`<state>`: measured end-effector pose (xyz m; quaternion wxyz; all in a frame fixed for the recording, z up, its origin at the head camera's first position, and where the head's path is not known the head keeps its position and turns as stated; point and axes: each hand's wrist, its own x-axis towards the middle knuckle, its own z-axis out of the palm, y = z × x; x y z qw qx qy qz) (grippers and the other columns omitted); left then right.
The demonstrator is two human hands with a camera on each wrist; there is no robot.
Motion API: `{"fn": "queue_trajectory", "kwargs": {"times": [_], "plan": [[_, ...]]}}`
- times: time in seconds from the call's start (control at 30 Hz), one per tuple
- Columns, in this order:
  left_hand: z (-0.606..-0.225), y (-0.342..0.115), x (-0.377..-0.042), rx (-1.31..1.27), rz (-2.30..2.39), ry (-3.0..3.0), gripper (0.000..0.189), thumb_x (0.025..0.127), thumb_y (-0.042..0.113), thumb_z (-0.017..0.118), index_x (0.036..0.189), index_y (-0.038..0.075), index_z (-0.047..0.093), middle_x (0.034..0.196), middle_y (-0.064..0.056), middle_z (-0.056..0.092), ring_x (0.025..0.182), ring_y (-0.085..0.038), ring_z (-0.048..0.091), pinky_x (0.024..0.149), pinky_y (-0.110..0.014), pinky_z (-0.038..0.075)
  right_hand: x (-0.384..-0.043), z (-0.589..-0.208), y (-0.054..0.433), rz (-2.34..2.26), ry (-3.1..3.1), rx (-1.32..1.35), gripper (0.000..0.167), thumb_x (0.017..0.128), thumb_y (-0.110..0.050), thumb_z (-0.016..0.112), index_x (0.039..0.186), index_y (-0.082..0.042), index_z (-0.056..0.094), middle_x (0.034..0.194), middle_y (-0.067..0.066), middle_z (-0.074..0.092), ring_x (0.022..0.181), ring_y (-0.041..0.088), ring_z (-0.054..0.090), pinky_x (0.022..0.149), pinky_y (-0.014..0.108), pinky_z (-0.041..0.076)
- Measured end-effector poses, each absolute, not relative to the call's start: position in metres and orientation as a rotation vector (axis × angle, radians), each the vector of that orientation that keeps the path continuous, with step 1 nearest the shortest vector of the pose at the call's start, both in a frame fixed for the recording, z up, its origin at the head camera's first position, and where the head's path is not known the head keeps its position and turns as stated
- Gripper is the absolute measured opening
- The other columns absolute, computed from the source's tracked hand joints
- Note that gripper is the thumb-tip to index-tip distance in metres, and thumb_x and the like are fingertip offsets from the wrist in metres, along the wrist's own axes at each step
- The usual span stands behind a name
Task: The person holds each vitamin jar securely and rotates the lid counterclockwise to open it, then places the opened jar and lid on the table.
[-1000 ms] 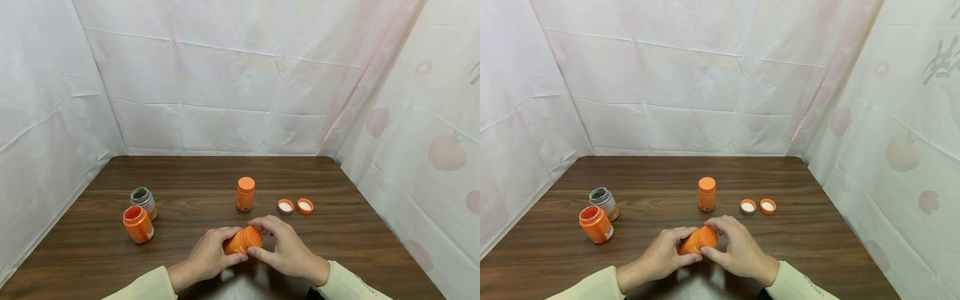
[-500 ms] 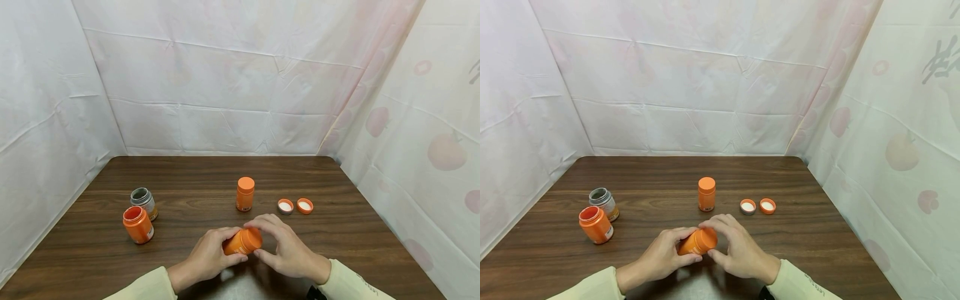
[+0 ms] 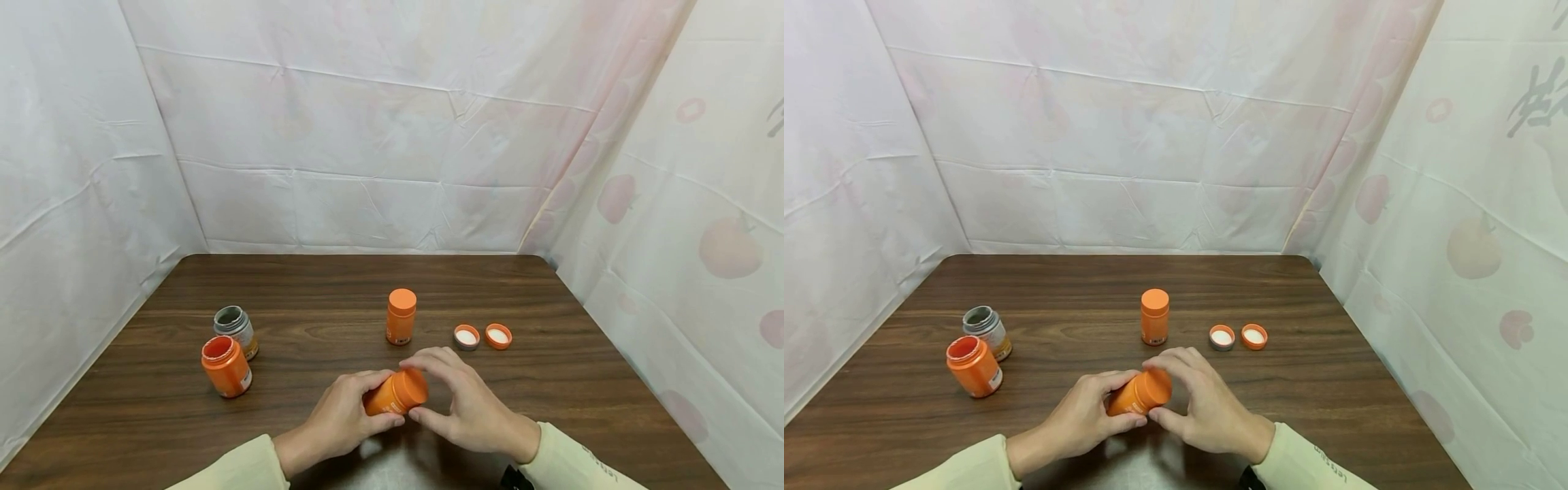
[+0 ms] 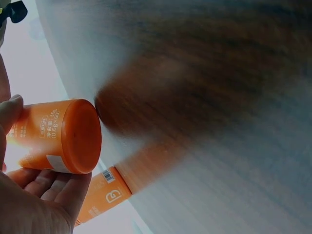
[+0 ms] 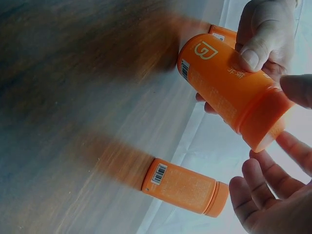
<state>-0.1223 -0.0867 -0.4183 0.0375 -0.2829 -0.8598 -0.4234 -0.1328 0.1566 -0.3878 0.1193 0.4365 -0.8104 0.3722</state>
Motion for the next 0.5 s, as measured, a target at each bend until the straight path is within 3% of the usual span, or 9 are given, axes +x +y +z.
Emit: {"fn": "queue_trajectory", "kwargs": {"times": [0.3,0.5], "plan": [[-0.4177,-0.0867,-0.123,-0.874,-1.322,-2.641,0.052,0.085,0.036,0.086,0.129,0.015,0.07,0.114,0.007,0.071,0.084,-0.003,0.06,0.072,-0.023,0.05,-0.1314,-0.3899,0.1547,1.094,-2.446,1.092,0.052,0.087,-0.04,0.084,0.13,-0.02,0.063,0.114,-0.01,0.064,0.102,0.013,0.061,0.087,0.034,0.054],[-0.4173,-0.0865,-0.1234,-0.885,-1.36,-2.634,0.049,0.085,0.032,0.086,0.128,0.017,0.07,0.112,0.009,0.071,0.084,-0.003,0.06,0.072,-0.023,0.05,-0.1286,-0.3917,0.1516,1.041,-2.492,0.963,0.05,0.085,-0.049,0.083,0.121,-0.018,0.067,0.099,-0.016,0.061,0.089,0.008,0.057,0.077,0.03,0.05]]}}
